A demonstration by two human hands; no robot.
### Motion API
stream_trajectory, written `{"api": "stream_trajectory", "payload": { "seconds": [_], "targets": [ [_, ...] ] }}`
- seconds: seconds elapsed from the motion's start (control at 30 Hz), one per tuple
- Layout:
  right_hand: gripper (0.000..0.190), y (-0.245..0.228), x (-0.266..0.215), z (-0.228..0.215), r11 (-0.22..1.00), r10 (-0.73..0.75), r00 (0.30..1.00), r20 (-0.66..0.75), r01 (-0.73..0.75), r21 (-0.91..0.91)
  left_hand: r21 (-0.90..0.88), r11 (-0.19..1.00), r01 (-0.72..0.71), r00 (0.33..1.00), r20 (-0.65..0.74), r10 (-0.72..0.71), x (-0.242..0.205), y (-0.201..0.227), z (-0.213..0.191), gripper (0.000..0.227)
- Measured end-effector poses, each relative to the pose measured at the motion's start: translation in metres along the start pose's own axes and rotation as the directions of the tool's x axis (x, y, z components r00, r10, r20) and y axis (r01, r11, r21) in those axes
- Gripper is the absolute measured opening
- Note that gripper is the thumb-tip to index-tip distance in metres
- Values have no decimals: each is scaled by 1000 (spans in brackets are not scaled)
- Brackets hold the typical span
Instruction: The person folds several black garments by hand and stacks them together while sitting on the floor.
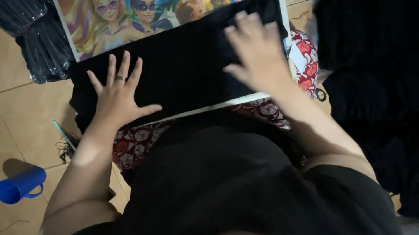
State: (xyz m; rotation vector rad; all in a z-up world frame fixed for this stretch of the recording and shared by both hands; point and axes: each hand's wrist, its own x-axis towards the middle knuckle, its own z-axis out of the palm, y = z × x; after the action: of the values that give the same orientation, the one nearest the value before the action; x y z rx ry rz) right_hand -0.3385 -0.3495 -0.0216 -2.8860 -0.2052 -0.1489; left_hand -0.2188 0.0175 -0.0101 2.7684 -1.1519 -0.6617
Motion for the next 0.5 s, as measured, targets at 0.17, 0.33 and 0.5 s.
{"api": "stream_trajectory", "payload": {
  "seconds": [0.17,0.33,0.5],
  "targets": [
    [69,58,-56,-54,863,279,956,91,-292,412,61,985,-160,976,-140,167,50,60,-16,102],
    [44,74,-75,-52,672,249,937,245,-350,653,48,876,-480,863,-153,482,125,141,2,96],
    [41,59,-76,-73,698,538,788,301,-616,364,-114,879,-463,859,-301,414,168,161,39,63]
  ]
}}
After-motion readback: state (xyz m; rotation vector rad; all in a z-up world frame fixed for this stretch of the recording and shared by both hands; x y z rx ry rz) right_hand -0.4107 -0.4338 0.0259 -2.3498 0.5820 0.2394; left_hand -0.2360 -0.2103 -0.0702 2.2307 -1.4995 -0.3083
